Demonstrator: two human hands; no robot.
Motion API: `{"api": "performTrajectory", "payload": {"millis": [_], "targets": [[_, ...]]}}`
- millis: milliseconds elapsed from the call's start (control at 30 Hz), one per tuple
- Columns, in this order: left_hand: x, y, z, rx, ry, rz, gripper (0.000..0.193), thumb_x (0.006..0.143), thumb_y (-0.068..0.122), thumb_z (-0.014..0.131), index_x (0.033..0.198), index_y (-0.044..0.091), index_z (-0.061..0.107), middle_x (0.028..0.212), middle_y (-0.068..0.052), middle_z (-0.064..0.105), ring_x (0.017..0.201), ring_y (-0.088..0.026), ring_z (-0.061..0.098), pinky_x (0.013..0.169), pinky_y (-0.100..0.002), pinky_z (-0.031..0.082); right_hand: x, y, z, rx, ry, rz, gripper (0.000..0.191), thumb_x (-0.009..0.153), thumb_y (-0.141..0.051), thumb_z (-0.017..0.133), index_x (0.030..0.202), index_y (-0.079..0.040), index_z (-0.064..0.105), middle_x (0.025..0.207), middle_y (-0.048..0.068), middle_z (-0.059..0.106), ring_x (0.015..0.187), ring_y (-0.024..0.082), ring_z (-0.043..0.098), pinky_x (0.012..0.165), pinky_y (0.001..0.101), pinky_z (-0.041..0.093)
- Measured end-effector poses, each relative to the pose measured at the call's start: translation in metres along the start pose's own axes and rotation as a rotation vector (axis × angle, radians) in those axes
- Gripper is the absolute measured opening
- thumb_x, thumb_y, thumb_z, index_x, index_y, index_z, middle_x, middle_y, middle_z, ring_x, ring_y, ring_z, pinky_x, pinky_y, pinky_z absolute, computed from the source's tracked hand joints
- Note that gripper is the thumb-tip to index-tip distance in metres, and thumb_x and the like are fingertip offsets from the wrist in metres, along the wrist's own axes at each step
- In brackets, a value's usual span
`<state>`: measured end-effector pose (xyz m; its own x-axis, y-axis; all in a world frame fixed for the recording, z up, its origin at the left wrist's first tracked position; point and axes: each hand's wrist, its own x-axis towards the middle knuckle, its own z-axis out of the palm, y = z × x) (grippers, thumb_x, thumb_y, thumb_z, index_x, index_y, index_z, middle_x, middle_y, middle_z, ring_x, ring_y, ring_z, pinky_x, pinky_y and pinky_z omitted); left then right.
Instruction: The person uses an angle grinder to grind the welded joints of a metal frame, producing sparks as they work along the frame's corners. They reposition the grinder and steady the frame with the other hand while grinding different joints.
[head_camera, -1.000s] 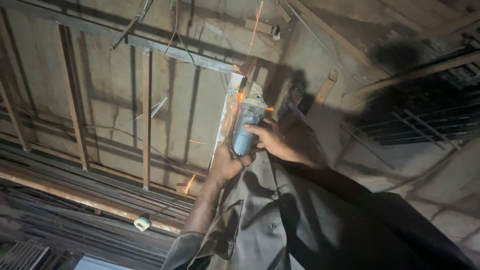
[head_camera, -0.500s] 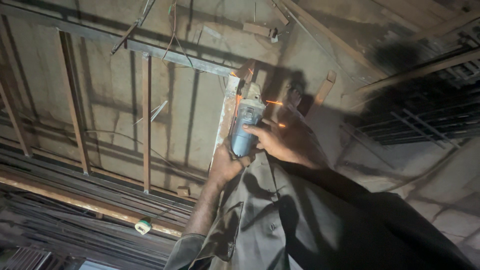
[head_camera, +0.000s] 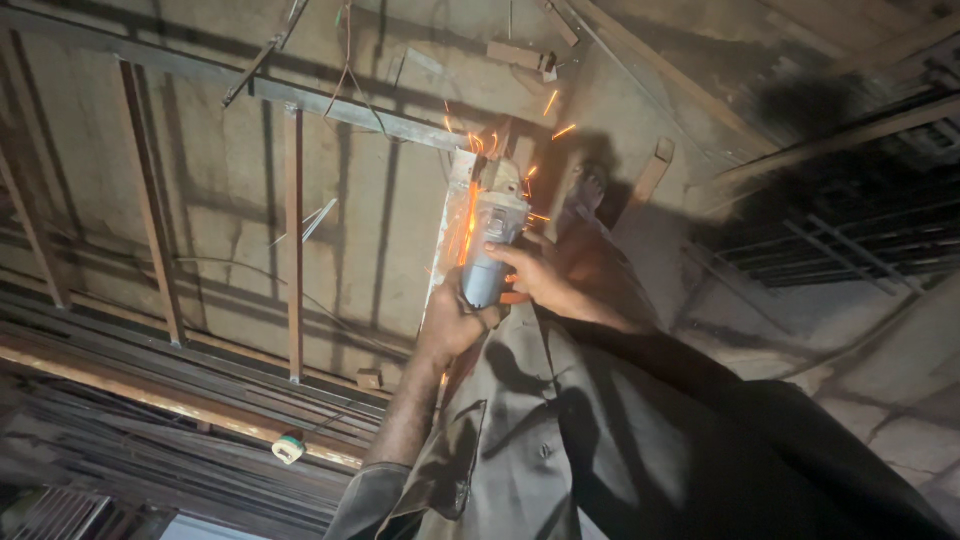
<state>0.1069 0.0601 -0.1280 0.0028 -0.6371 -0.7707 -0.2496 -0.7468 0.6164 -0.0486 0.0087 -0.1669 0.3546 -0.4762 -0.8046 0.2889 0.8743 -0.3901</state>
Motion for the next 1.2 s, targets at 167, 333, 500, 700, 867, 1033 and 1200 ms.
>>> {"api": "performTrajectory", "payload": {"millis": [167, 333, 500, 700, 867, 1033, 1200], "targets": [[-0.007, 0.003, -0.005, 0.047, -0.025, -0.005, 0.064, 0.069, 0.012, 0.080, 0.128, -0.003, 0.059, 0.110, -0.013, 0.076, 0.098, -0.019, 0.073, 0.085, -0.032, 0.059, -0.001, -0.004, 0.005, -0.096, 0.100, 0.232, 0.043, 0.084, -0.034, 0.073, 0.121, -0.014, 0.065, 0.109, 0.006, 0.069, 0.083, 0.022, 0.072, 0.062, 0.0387, 0.059], [-0.010, 0.011, -0.006, 0.149, 0.014, 0.062, 0.067, 0.068, 0.016, 0.083, 0.128, -0.002, 0.060, 0.108, -0.012, 0.077, 0.099, -0.019, 0.074, 0.087, -0.033, 0.058, 0.001, -0.005, 0.009, 0.049, 0.032, 0.032, 0.038, 0.086, -0.027, 0.078, 0.116, -0.007, 0.068, 0.107, 0.010, 0.071, 0.088, 0.022, 0.073, 0.068, 0.0384, 0.063], [-0.008, 0.011, -0.004, 0.167, 0.035, -0.007, 0.068, 0.066, 0.022, 0.084, 0.125, -0.002, 0.059, 0.105, -0.013, 0.077, 0.096, -0.022, 0.076, 0.083, -0.034, 0.059, -0.002, -0.009, 0.009, -0.072, 0.066, 0.069, 0.039, 0.085, -0.033, 0.075, 0.117, -0.011, 0.071, 0.105, 0.006, 0.074, 0.086, 0.018, 0.070, 0.068, 0.0362, 0.054], [-0.005, 0.008, -0.001, 0.272, 0.066, 0.013, 0.068, 0.064, 0.025, 0.085, 0.122, -0.001, 0.062, 0.101, -0.014, 0.077, 0.092, -0.023, 0.076, 0.080, -0.036, 0.060, -0.004, -0.013, 0.004, -0.182, 0.091, 0.128, 0.051, 0.081, -0.042, 0.076, 0.121, -0.011, 0.069, 0.107, 0.007, 0.071, 0.090, 0.020, 0.066, 0.070, 0.0384, 0.051], [-0.012, 0.002, 0.009, 0.224, 0.053, 0.070, 0.060, 0.068, 0.026, 0.084, 0.118, -0.001, 0.065, 0.098, -0.015, 0.077, 0.091, -0.024, 0.076, 0.080, -0.036, 0.059, -0.002, -0.001, -0.002, -0.098, 0.084, 0.127, 0.048, 0.081, -0.032, 0.075, 0.123, -0.012, 0.065, 0.109, 0.005, 0.071, 0.093, 0.020, 0.069, 0.073, 0.0385, 0.055], [-0.014, 0.009, 0.019, 0.242, 0.138, 0.063, 0.058, 0.068, 0.028, 0.083, 0.116, 0.000, 0.066, 0.096, -0.016, 0.077, 0.089, -0.027, 0.077, 0.078, -0.038, 0.060, 0.002, 0.002, -0.010, -0.003, 0.017, 0.082, 0.043, 0.083, -0.026, 0.074, 0.123, -0.011, 0.068, 0.110, 0.008, 0.072, 0.096, 0.023, 0.069, 0.077, 0.0384, 0.057], [-0.010, 0.010, 0.032, 0.301, 0.201, -0.036, 0.066, 0.067, 0.036, 0.086, 0.120, 0.002, 0.065, 0.098, -0.016, 0.077, 0.091, -0.029, 0.076, 0.079, -0.041, 0.059, 0.002, -0.007, -0.022, -0.518, -0.164, -0.346, 0.035, 0.091, -0.026, 0.067, 0.123, -0.012, 0.070, 0.125, 0.002, 0.068, 0.115, 0.018, 0.068, 0.090, 0.0330, 0.057]]}}
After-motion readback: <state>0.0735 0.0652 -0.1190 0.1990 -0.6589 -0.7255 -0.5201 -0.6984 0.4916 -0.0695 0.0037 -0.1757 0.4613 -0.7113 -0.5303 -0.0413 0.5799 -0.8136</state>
